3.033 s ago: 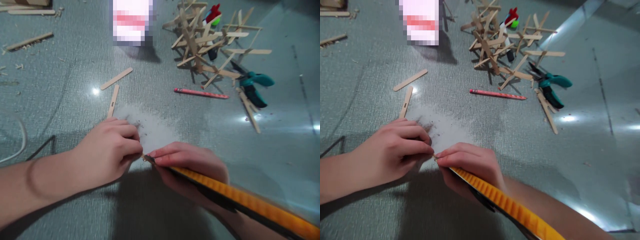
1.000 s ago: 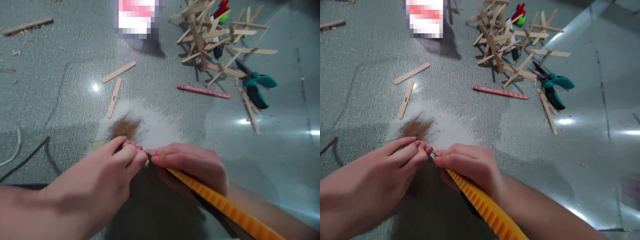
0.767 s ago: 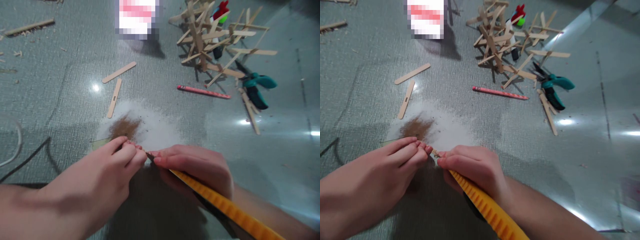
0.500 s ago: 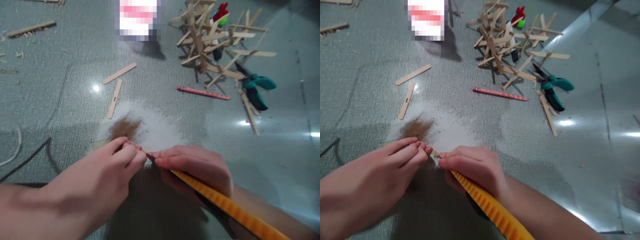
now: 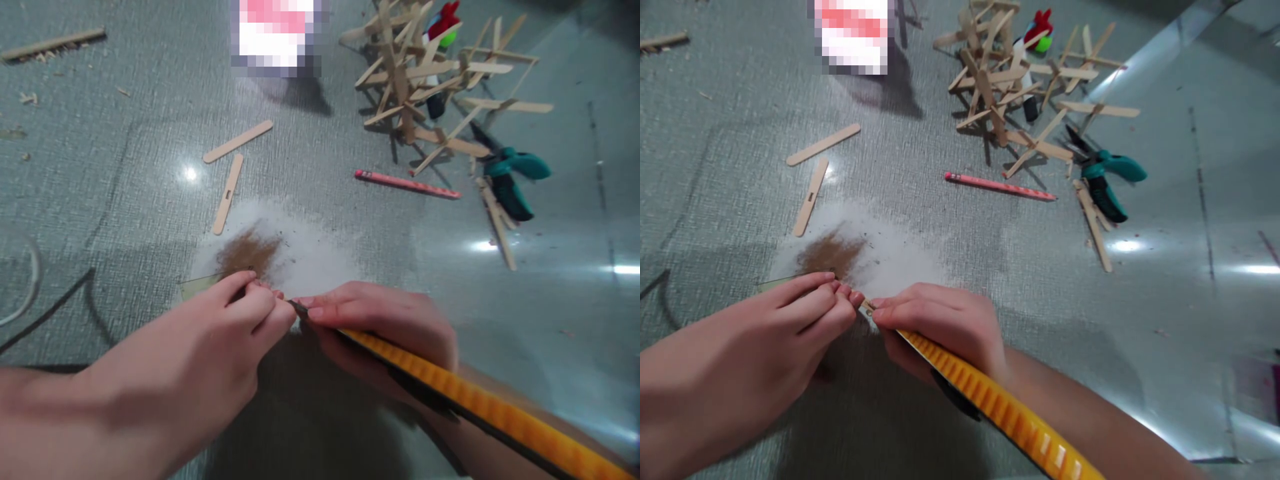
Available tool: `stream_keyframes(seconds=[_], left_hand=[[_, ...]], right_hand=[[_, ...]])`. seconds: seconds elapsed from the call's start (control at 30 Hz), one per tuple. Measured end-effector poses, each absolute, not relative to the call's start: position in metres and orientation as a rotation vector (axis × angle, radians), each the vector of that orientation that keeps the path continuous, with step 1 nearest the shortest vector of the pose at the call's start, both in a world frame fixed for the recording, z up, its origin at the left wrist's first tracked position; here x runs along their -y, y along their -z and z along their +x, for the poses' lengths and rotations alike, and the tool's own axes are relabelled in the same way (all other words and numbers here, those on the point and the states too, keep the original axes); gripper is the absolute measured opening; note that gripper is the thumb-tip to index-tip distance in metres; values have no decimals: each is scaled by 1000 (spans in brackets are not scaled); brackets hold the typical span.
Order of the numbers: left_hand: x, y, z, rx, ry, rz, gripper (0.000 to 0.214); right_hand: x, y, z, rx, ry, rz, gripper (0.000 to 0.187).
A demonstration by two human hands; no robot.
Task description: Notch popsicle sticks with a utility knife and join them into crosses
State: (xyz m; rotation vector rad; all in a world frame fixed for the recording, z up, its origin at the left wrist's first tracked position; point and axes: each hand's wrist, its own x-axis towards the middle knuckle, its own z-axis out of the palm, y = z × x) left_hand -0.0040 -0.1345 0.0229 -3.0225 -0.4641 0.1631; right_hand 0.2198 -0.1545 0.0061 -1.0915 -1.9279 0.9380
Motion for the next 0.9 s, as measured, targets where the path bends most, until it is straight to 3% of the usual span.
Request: stream_keyframes(seconds=[0.27, 0.57, 0.9], left_hand=[[136, -21, -6, 460, -136, -3050, 24], [134, -19, -4, 538, -73, -3111, 23], [135, -17, -5, 462, -218, -3096, 22]], right_hand=[[153, -6, 220, 1949, -939, -1065, 24], [158, -10, 221, 2045, -910, -1086, 14], [160, -9, 222, 1991, -880, -1118, 18]])
